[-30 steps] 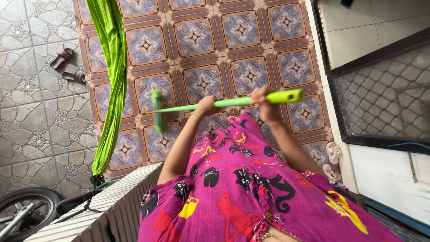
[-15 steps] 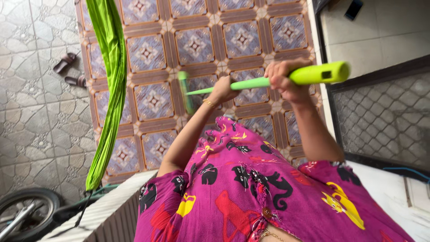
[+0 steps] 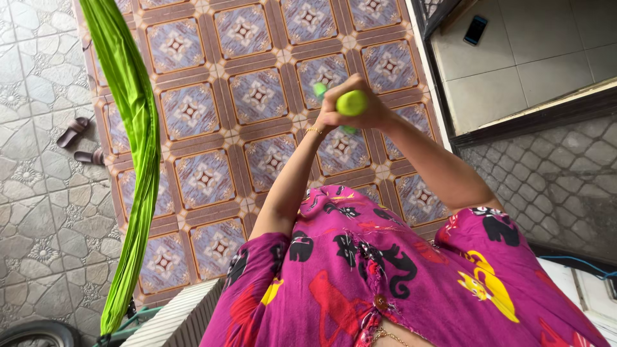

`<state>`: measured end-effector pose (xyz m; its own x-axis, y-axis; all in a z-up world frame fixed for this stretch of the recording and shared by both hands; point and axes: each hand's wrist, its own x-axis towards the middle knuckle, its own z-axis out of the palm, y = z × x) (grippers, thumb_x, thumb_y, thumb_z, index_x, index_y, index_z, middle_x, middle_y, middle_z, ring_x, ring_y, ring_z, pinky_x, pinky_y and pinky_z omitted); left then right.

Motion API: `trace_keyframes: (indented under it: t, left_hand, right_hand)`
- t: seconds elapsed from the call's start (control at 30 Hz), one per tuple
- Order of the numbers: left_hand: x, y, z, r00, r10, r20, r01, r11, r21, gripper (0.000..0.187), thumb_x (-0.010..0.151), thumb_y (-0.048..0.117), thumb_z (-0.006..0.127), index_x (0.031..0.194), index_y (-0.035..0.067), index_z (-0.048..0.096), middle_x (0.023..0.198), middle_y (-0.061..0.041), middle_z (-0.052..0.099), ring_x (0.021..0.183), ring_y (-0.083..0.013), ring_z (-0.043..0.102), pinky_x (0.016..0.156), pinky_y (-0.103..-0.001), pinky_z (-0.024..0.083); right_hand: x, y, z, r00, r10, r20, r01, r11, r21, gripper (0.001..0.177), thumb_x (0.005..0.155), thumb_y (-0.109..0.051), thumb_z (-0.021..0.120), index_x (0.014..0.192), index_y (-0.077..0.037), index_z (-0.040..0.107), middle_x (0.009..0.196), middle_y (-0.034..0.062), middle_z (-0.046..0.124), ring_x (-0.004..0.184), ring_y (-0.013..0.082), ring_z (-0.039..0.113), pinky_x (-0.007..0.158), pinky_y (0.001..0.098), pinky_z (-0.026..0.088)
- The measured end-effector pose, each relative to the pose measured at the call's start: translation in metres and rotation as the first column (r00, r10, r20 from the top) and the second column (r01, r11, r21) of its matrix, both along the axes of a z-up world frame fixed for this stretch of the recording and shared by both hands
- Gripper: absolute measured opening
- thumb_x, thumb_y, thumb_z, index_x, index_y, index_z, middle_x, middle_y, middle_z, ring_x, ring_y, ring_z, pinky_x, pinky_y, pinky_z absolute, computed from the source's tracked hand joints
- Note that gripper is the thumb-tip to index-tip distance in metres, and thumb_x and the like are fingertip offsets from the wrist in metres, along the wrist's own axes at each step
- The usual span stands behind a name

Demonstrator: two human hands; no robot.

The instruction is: The person mops a tiled floor using a long-handled mop, pushing and pulling it across the surface to clean the area.

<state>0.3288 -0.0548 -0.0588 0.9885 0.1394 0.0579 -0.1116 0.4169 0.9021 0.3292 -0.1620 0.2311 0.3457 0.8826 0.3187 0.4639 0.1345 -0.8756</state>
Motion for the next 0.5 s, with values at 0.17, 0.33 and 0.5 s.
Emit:
trace_keyframes:
  t: [0.17, 0.33, 0.5]
  left_hand:
    - [-0.004, 0.013, 0.006, 0.975, 0.131, -0.178, 0.085, 0.522, 0.849, 0.046, 0.072, 0.035, 0.086, 0.089, -0.004, 0.070, 0.092, -0.028, 0.071, 0.087, -0.0419, 0.070, 0.077, -0.048, 0.057]
    - [-0.034, 0.049, 0.017, 0.948, 0.056, -0.313, 0.258, 0.441, 0.860, 0.035, 0.075, 0.034, 0.080, 0.082, 0.000, 0.075, 0.082, -0.026, 0.072, 0.082, -0.0400, 0.072, 0.078, -0.047, 0.057]
    - [-0.071, 0.082, -0.042, 0.898, 0.029, -0.439, 0.411, 0.302, 0.860, 0.034, 0.076, 0.035, 0.080, 0.080, 0.002, 0.075, 0.084, -0.026, 0.072, 0.083, -0.0402, 0.072, 0.080, -0.047, 0.058]
  right_hand:
    - [0.033, -0.035, -0.004, 0.963, 0.107, -0.248, -0.039, 0.964, 0.265, 0.026, 0.085, -0.011, 0.077, 0.067, -0.005, 0.059, 0.066, 0.0043, 0.061, 0.064, 0.0170, 0.059, 0.071, 0.0326, 0.051]
    - [0.040, -0.037, -0.057, 0.822, 0.082, -0.564, 0.196, 0.889, 0.414, 0.029, 0.080, -0.008, 0.071, 0.061, -0.009, 0.049, 0.055, -0.0004, 0.049, 0.053, 0.0133, 0.047, 0.074, 0.0345, 0.048]
    - [0.008, -0.042, -0.138, 0.709, -0.012, -0.705, 0.379, 0.849, 0.368, 0.025, 0.081, -0.009, 0.066, 0.065, -0.012, 0.048, 0.059, 0.0008, 0.047, 0.059, 0.0151, 0.046, 0.077, 0.0351, 0.047]
